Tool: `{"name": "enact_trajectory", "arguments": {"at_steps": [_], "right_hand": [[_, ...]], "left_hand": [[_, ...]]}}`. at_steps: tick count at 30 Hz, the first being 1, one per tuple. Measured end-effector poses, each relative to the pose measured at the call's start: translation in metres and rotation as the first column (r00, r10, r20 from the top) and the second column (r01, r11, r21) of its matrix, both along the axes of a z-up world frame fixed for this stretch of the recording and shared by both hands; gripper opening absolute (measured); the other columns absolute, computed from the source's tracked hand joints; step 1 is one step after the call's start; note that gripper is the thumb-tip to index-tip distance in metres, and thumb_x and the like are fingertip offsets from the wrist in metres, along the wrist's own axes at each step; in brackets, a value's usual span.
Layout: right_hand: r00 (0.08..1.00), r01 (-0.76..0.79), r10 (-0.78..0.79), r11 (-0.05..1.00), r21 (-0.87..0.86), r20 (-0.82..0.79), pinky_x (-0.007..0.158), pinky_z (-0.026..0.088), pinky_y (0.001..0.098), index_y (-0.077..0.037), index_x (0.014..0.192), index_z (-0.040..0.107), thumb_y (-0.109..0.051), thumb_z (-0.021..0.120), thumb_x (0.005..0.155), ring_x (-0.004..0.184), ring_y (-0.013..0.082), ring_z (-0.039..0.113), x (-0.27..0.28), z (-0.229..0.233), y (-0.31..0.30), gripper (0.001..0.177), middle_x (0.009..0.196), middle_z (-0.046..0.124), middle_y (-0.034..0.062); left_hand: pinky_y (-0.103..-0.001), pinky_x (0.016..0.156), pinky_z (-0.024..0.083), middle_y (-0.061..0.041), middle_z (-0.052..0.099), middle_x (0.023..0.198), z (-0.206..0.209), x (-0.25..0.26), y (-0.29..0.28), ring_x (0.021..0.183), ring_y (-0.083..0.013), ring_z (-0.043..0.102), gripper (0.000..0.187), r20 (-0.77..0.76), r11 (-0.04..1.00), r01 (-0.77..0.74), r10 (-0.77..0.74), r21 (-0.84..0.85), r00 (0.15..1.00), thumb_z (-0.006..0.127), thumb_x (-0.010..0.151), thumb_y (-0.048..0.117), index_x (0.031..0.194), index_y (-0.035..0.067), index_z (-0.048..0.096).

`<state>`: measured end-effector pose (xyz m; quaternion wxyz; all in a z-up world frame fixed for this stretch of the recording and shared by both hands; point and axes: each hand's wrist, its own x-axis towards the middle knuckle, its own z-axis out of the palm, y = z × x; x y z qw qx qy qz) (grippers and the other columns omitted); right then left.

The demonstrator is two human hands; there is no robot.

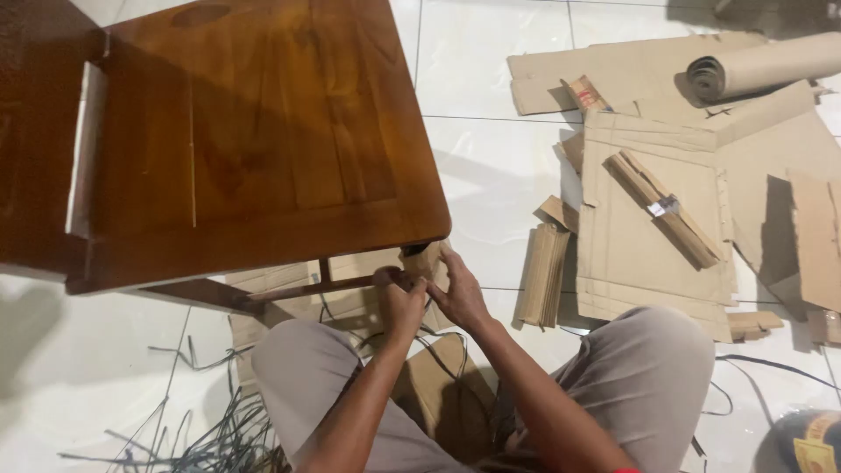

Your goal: Wrapping a wooden chair leg with cardboard and cutting cardboard rolls with scissors

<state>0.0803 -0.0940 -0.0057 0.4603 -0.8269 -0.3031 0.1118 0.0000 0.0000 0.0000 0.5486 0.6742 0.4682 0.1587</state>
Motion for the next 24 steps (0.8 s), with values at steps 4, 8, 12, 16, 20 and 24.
{"name": "enact_trajectory", "arguments": {"at_steps": [4, 8, 12, 16, 20, 24], "right_hand": [[0.997, -0.064, 0.067, 0.997, -0.052, 0.047, 0.094, 0.06, 0.0534, -0.004, 0.149, 0.042, -0.005, 0.076, 0.08, 0.124, 0.0446, 0.061, 0.009, 0.013, 0.003, 0.077, 0.134, 0.057, 0.0234], [0.983, -0.129, 0.144, 0.983, -0.13, 0.113, 0.092, 0.06, 0.0533, -0.01, 0.152, 0.035, -0.005, 0.073, 0.079, 0.12, 0.0413, 0.064, 0.021, 0.004, 0.007, 0.083, 0.134, 0.058, 0.018], [0.968, -0.167, 0.191, 0.974, -0.151, 0.161, 0.088, 0.06, 0.0532, -0.013, 0.149, 0.037, -0.009, 0.072, 0.076, 0.114, 0.0393, 0.067, 0.026, 0.019, 0.011, 0.081, 0.123, 0.062, 0.015], [0.976, -0.202, 0.208, 0.976, -0.087, 0.07, 0.091, 0.057, 0.0615, -0.005, 0.142, 0.045, -0.006, 0.07, 0.079, 0.115, 0.0491, 0.064, 0.032, 0.031, 0.011, 0.068, 0.122, 0.061, 0.0242], [0.975, -0.221, 0.218, 0.972, -0.085, -0.039, 0.095, 0.055, 0.0597, -0.015, 0.144, 0.047, -0.016, 0.075, 0.079, 0.121, 0.0446, 0.062, 0.042, 0.015, 0.015, 0.071, 0.128, 0.062, 0.0138], [0.969, -0.222, 0.209, 0.971, -0.085, -0.133, 0.097, 0.053, 0.0607, -0.02, 0.142, 0.05, -0.02, 0.075, 0.078, 0.123, 0.0439, 0.061, 0.042, 0.009, 0.019, 0.068, 0.128, 0.064, 0.0114]], "left_hand": [[-0.058, 0.112, 0.041, -0.035, 0.046, 0.134, 0.037, 0.008, -0.006, 0.132, -0.054, 0.046, 0.075, 0.187, 0.994, 0.034, -0.054, 0.104, 0.981, 0.072, 0.073, 0.006, 0.14, -0.01, 0.041], [-0.054, 0.109, 0.044, -0.026, 0.049, 0.136, 0.006, 0.023, -0.002, 0.132, -0.0458, 0.05, 0.084, 0.3, 0.994, 0.072, -0.092, 0.078, 0.95, 0.073, 0.071, 0.008, 0.147, -0.001, 0.039], [-0.045, 0.11, 0.043, -0.017, 0.06, 0.129, -0.001, 0.033, 0.003, 0.125, -0.0236, 0.055, 0.076, 0.473, 0.997, 0.06, -0.076, 0.048, 0.878, 0.077, 0.066, -0.001, 0.138, 0.008, 0.055], [-0.045, 0.098, 0.05, -0.013, 0.067, 0.108, -0.003, 0.036, 0.011, 0.107, -0.0206, 0.061, 0.054, 0.483, 0.986, 0.12, -0.162, 0.116, 0.861, 0.075, 0.066, -0.005, 0.119, 0.001, 0.063], [-0.039, 0.085, 0.055, -0.016, 0.072, 0.089, -0.012, 0.04, 0.021, 0.09, -0.0256, 0.071, 0.035, 0.419, 0.932, 0.19, -0.313, 0.308, 0.852, 0.08, 0.064, -0.005, 0.097, 0.0, 0.07], [-0.049, 0.086, 0.054, -0.018, 0.076, 0.091, 0.019, 0.032, 0.029, 0.092, -0.0306, 0.073, 0.03, 0.366, 0.923, 0.349, -0.385, 0.161, 0.847, 0.085, 0.07, 0.007, 0.098, 0.0, 0.075]]}}
